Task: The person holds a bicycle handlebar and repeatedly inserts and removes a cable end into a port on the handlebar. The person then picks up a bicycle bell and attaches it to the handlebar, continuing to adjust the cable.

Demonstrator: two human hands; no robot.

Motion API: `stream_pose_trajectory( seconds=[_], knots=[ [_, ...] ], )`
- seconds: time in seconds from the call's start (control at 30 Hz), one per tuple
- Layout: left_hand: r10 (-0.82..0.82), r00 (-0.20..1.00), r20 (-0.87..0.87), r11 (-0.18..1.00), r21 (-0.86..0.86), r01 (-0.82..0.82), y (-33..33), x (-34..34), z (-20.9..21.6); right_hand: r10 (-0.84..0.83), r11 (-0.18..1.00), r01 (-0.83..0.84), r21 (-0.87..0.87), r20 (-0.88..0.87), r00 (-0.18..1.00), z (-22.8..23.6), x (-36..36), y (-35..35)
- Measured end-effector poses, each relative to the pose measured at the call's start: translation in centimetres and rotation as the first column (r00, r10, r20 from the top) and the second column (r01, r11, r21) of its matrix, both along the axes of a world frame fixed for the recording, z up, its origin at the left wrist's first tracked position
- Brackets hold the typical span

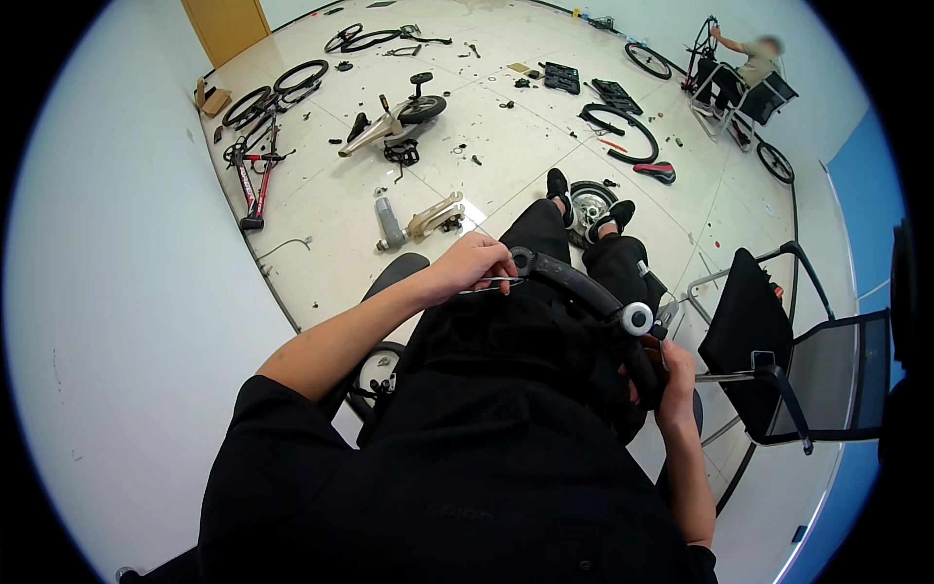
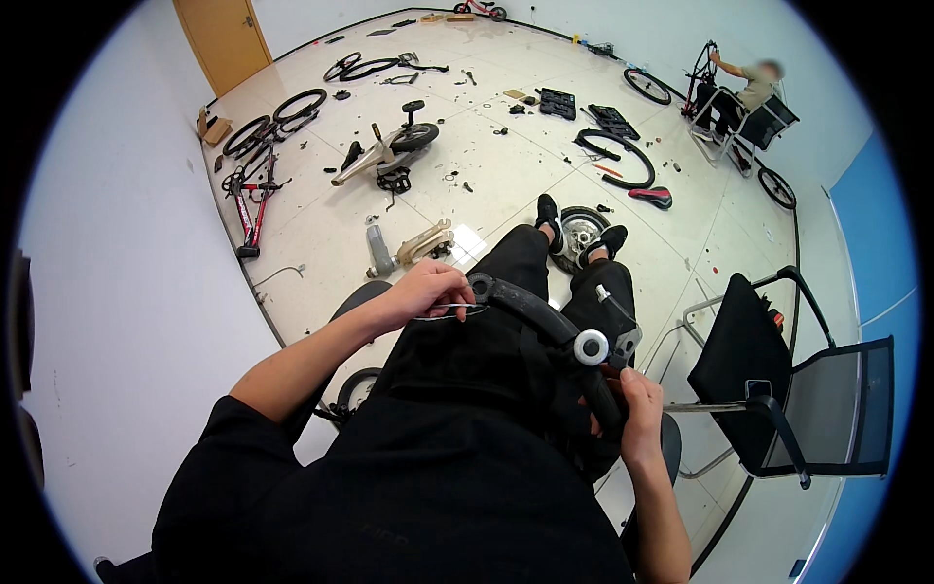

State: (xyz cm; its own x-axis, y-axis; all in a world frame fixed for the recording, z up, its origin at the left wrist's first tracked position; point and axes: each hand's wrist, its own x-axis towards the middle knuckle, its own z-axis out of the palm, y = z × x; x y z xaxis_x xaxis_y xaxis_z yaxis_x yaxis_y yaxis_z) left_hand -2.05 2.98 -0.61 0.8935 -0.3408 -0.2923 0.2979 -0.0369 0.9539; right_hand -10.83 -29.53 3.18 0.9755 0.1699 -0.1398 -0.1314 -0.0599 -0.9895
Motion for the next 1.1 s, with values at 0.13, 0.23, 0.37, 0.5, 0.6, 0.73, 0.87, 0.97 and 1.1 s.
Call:
stream_pose_trajectory(
  seconds=[0.13, 0.23, 0.37, 0.5, 0.6, 0.73, 0.87, 0.97, 1.1],
  knots=[
    [-0.011, 1.000, 0.009, 1.000, 0.007, 0.011, -0.04, -0.03, 0.08, -0.024, 0.999, 0.024, 0.022, -0.013, 1.000, -0.44, 0.03, -0.23],
    [0.017, 1.000, 0.006, 1.000, 0.007, -0.017, 0.02, -0.06, 0.04, -0.030, 0.999, 0.030, -0.026, 0.004, 1.000, -0.15, -0.05, 0.06],
    [0.022, 1.000, 0.002, 1.000, -0.007, -0.022, -0.06, -0.15, 0.39, -0.013, 0.996, 0.015, -0.087, 0.019, 1.000, -0.13, 0.05, 0.20],
    [0.022, 1.000, -0.001, 1.000, -0.011, -0.022, 0.01, -0.16, 0.57, -0.008, 0.996, 0.005, 0.088, 0.034, 0.999, -0.62, -0.02, -0.14],
    [0.021, 1.000, 0.004, 1.000, -0.010, -0.021, 0.04, -0.12, 0.35, -0.022, 0.995, 0.019, 0.096, 0.032, 0.999, -0.64, -0.09, -0.09],
    [0.012, 1.000, 0.008, 1.000, 0.007, -0.012, 0.01, -0.06, 0.22, -0.002, 1.000, 0.001, 0.028, 0.026, 1.000, -0.26, -0.03, -0.02],
    [0.018, 1.000, 0.001, 1.000, 0.015, -0.018, -0.08, -0.13, 0.28, -0.022, 1.000, 0.021, 0.023, 0.013, 1.000, -0.28, -0.02, -0.01],
    [0.010, 1.000, 0.001, 1.000, 0.019, -0.010, -0.08, -0.12, 0.23, -0.046, 0.999, 0.046, 0.014, -0.007, 0.999, -0.12, -0.04, 0.02],
    [0.007, 1.000, 0.004, 1.000, 0.012, -0.007, 0.01, -0.07, 0.00, -0.051, 0.999, 0.050, -0.014, -0.027, 0.998, 0.05, 0.09, 0.17]
  ],
)
